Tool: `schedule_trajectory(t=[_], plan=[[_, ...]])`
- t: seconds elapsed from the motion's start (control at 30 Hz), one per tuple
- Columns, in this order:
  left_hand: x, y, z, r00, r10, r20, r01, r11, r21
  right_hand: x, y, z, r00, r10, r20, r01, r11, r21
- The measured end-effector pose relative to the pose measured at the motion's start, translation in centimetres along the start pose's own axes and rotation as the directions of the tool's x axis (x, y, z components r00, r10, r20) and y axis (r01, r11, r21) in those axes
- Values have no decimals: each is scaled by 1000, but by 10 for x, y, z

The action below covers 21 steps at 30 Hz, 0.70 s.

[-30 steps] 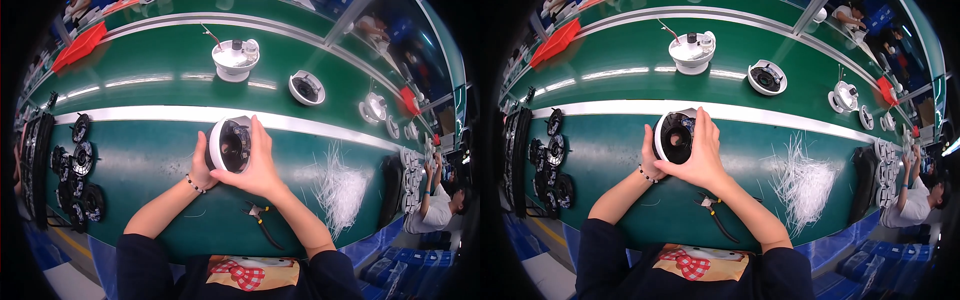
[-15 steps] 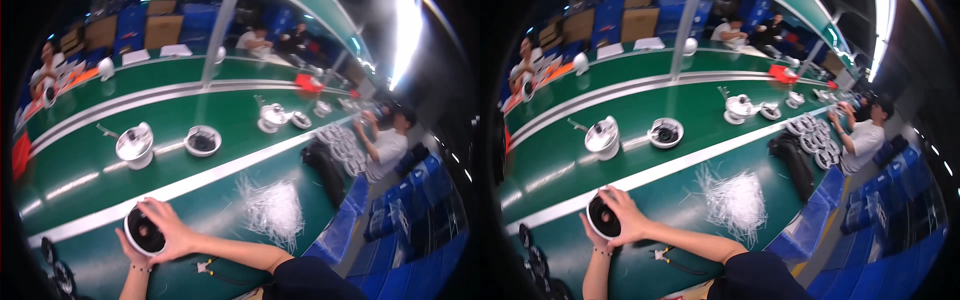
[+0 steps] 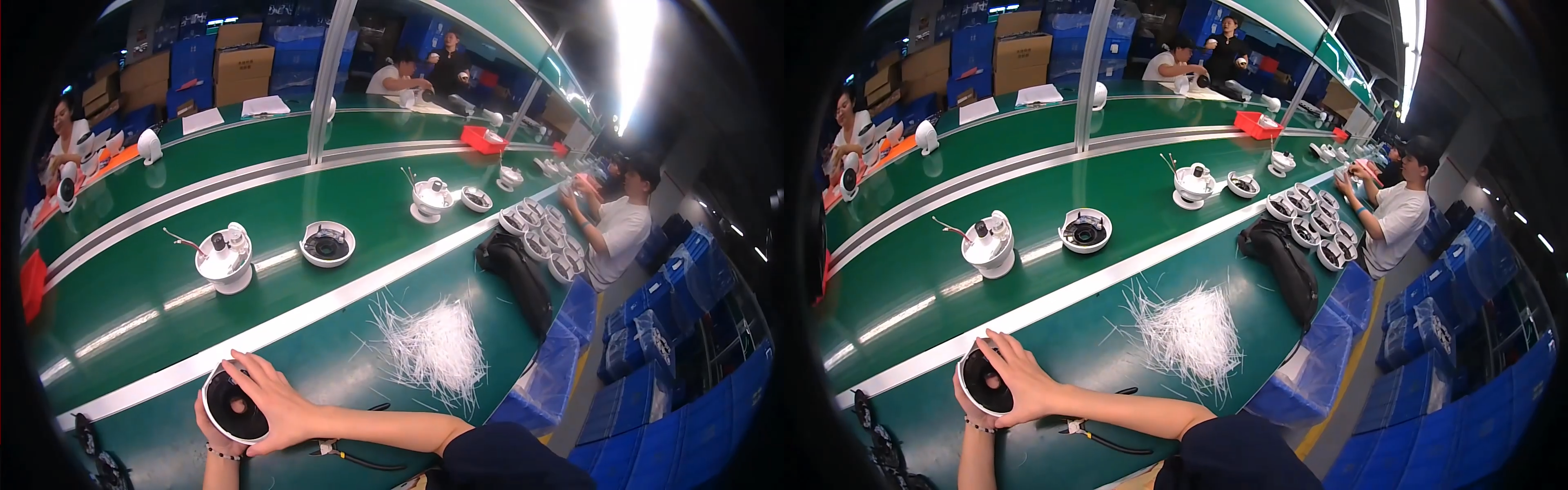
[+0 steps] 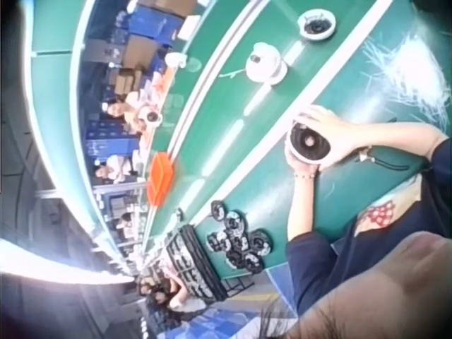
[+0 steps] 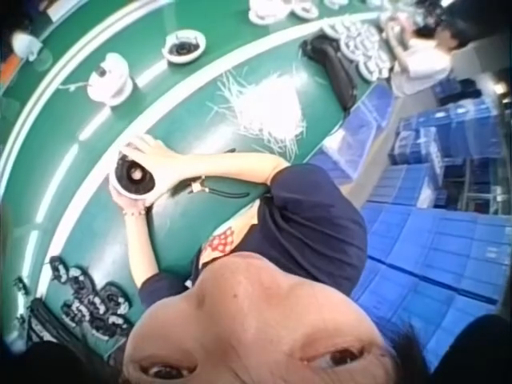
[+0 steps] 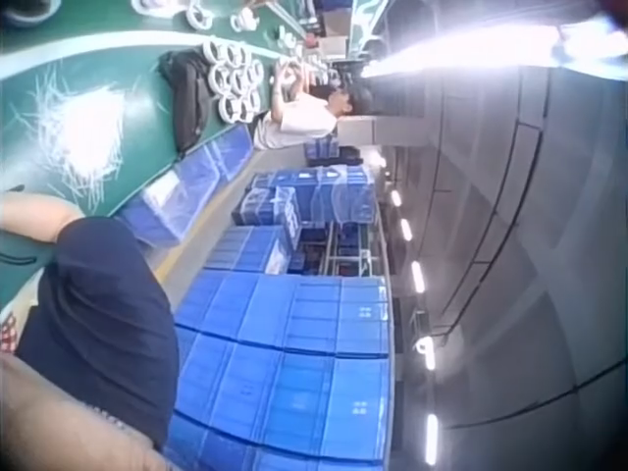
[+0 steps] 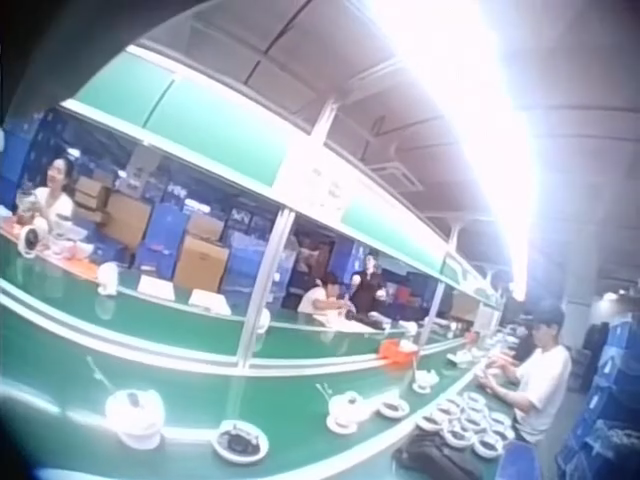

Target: Assembling electronic housing components and trimming wires on a factory production line.

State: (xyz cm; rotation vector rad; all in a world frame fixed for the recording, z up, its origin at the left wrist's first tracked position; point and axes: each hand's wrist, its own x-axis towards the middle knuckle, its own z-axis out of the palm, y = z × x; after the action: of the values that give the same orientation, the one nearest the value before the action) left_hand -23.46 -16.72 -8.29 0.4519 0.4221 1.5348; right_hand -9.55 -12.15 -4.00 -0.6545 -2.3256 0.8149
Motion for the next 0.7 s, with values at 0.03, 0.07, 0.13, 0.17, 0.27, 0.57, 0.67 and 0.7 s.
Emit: schedule_trajectory(t=[0.03, 0.07, 0.13, 0.17, 0.27, 0.57, 0.67, 0.7], plan=[[0, -1, -1, 1000, -10, -18, 10, 1000, -3, -1, 2, 1, 1000, -4, 2, 4, 1000, 2], [0, -3, -2, 999, -22, -35, 22, 1000, -6, -3, 3, 1, 1000, 7, 15, -6, 1000, -24], [1, -7, -13, 997, -12, -78, 8, 999, -54, -4, 2, -5, 1000, 17, 23, -16, 999, -52], [1, -5, -15, 993, -17, -117, 10, 998, -60, 0, -1, -17, 999, -24, -40, 24, 1000, 3], [-2, 6, -21, 995, 41, -91, -49, 995, -86, 12, -13, -112, 988, 153, -14, -36, 317, 948], [-3, 13, -23, 988, 1, -152, -7, 999, -38, 45, -84, -193, 604, -759, -246, 343, -31, 939], [-2, 19, -29, 985, -1, -171, -5, 999, -38, 43, -94, -186, 760, -619, -199, 336, 112, 935], [-2, 20, -34, 982, -5, -191, -1, 999, -33, 39, -101, -173, 709, -662, -241, 378, 69, 923]])
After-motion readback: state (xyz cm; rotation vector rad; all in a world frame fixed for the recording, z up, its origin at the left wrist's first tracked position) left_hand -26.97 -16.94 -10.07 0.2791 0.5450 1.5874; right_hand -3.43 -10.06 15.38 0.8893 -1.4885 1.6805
